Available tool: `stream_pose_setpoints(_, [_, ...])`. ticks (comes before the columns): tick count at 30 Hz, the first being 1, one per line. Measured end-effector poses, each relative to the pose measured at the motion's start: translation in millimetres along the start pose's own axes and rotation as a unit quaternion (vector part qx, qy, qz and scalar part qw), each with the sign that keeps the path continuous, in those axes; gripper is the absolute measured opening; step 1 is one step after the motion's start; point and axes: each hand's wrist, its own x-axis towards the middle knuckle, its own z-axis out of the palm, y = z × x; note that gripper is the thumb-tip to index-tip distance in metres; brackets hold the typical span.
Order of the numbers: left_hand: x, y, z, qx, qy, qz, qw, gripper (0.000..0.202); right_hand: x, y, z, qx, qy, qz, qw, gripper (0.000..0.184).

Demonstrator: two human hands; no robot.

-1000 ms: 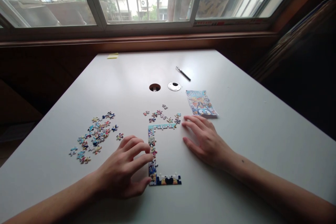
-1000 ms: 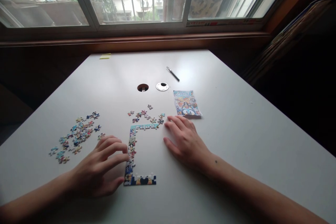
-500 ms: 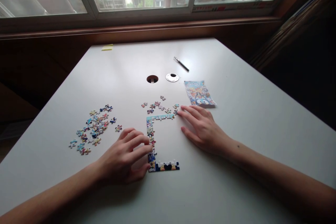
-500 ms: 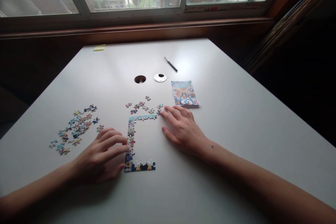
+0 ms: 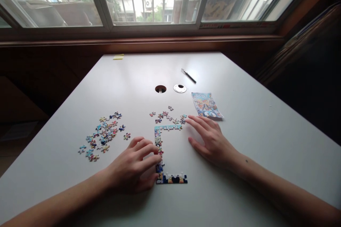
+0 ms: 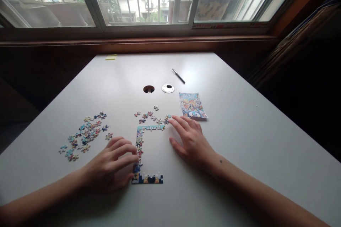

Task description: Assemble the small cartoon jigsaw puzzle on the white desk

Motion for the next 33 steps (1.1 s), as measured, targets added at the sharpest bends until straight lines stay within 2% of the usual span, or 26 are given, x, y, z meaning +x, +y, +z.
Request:
stream_pose_setpoints(4, [-1, -1, 1.6, -0.004, 0.010, 0.000, 1.000, 0.032, 15, -5, -11, 0.046, 0.035, 0.013, 0.998, 0.036])
stream_pose_setpoints(8, [-2, -2, 3.7, -0.002, 0.012, 0.001, 1.000, 0.031, 50, -4, -28, 0.052, 0.037, 0.010, 0.998, 0.022])
stream_pose_setpoints(11, [-3, -3, 4.2, 0.002, 0.013, 0.004, 1.000, 0.031, 83, 2, -37, 0.015, 0.009, 0.028, 0.999, 0.018])
stream_pose_setpoints(14, [-2, -2, 2.9, 0.001, 0.014, 0.008, 1.000, 0.031, 107, 7, -37, 0.038, -0.022, 0.034, 0.998, 0.016])
stream_pose_setpoints(17, [-1, -2, 1.1, -0.004, 0.015, 0.008, 1.000, 0.025, 114, 9, -32, 0.048, -0.041, 0.023, 0.998, 0.017])
stream_pose_setpoints(21, [1, -1, 0.3, -0.009, 0.012, 0.005, 1.000, 0.018, 110, 6, -22, 0.072, -0.066, 0.000, 0.995, 0.016])
stream_pose_setpoints(27, [1, 0, 2.6, -0.002, 0.001, 0.003, 1.000, 0.017, 108, -25, 3, 0.062, -0.015, -0.102, 0.993, 0.022])
stream_pose_setpoints(29, [0, -1, 3.6, -0.003, 0.001, 0.003, 1.000, 0.017, 108, -36, 12, 0.043, -0.013, -0.125, 0.991, 0.018])
stream_pose_setpoints(33, [-1, -2, 5.0, -0.003, 0.006, 0.006, 1.000, 0.017, 108, -46, 24, 0.059, -0.020, -0.100, 0.993, 0.009])
